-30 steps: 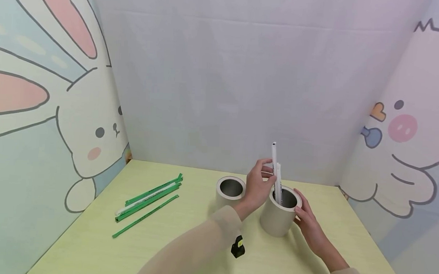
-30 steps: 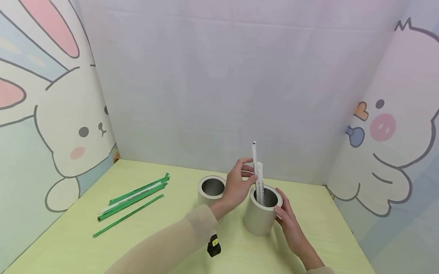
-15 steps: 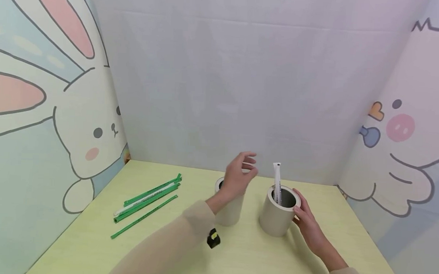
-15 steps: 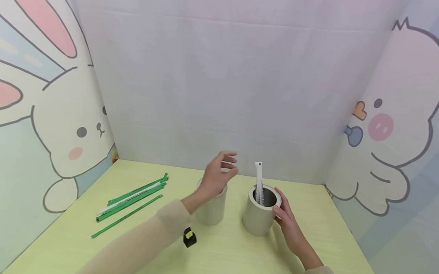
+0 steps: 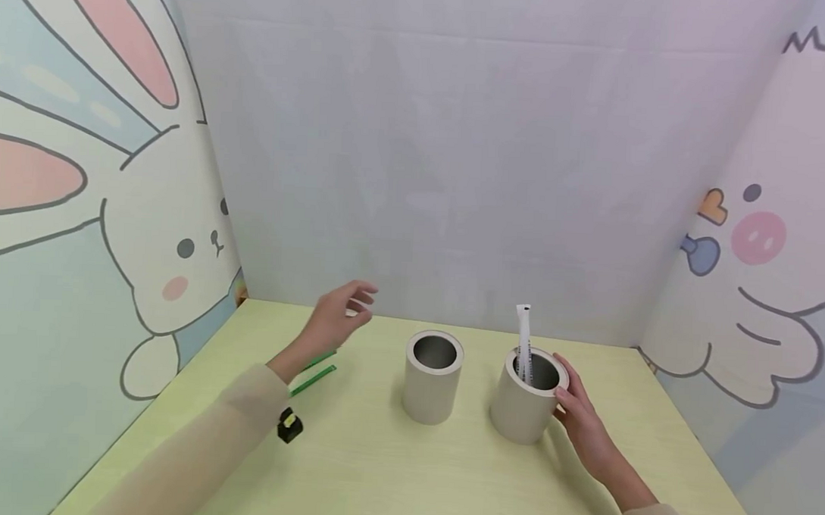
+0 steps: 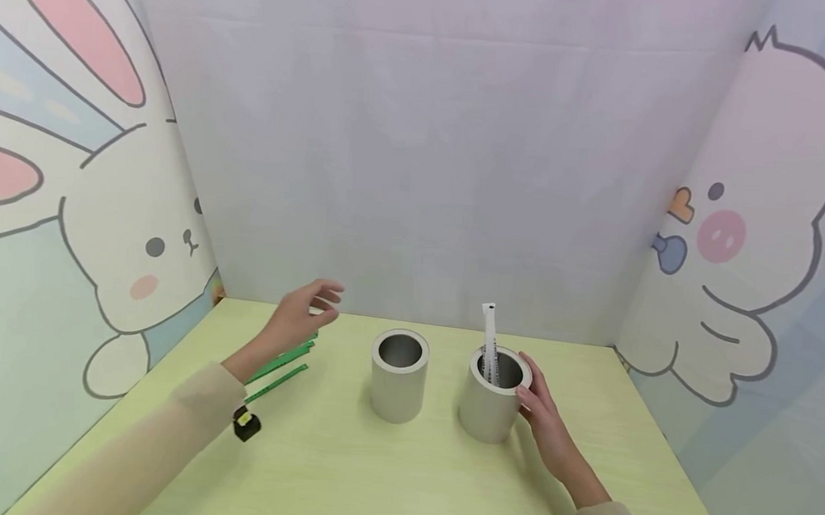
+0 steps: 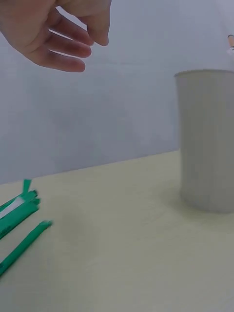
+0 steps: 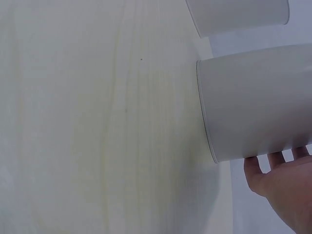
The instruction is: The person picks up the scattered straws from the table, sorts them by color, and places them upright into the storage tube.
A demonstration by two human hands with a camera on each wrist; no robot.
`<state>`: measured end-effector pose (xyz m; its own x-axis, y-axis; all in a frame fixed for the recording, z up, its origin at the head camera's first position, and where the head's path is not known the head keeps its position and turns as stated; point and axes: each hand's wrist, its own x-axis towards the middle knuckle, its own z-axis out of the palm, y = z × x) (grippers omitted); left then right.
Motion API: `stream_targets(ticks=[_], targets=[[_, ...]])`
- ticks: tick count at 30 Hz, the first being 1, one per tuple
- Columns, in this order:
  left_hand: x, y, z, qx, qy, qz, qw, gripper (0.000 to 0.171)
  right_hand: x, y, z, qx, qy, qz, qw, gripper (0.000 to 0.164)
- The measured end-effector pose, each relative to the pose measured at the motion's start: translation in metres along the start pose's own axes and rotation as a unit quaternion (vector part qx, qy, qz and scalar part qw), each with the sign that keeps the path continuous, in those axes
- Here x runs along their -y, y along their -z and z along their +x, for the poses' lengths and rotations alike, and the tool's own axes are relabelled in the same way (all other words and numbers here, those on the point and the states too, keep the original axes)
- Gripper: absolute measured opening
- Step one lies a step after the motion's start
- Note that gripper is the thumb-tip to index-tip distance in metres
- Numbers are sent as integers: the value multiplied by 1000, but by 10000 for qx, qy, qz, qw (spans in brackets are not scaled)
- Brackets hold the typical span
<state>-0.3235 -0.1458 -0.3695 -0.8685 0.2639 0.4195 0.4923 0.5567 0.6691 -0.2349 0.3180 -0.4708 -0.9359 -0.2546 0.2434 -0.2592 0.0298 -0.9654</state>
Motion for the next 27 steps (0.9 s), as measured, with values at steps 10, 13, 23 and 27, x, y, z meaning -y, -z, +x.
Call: stream_targets(ticks=[10, 13, 23, 27], targets=[[88, 37, -44, 657, 414, 1130, 9906, 42, -4, 1, 2, -36, -89, -51, 9999, 59], [104, 44, -54, 792, 554, 1321, 9865, 38, -4, 1, 3, -63, -160, -70, 9998, 60], [124, 54, -72, 1396, 875, 1878, 9683, 36, -4, 2, 2, -41, -148, -77, 9999, 60], [128, 54, -75, 1381, 817, 2067, 9652, 37, -4, 2, 2, -36, -126, -64, 9999, 60]])
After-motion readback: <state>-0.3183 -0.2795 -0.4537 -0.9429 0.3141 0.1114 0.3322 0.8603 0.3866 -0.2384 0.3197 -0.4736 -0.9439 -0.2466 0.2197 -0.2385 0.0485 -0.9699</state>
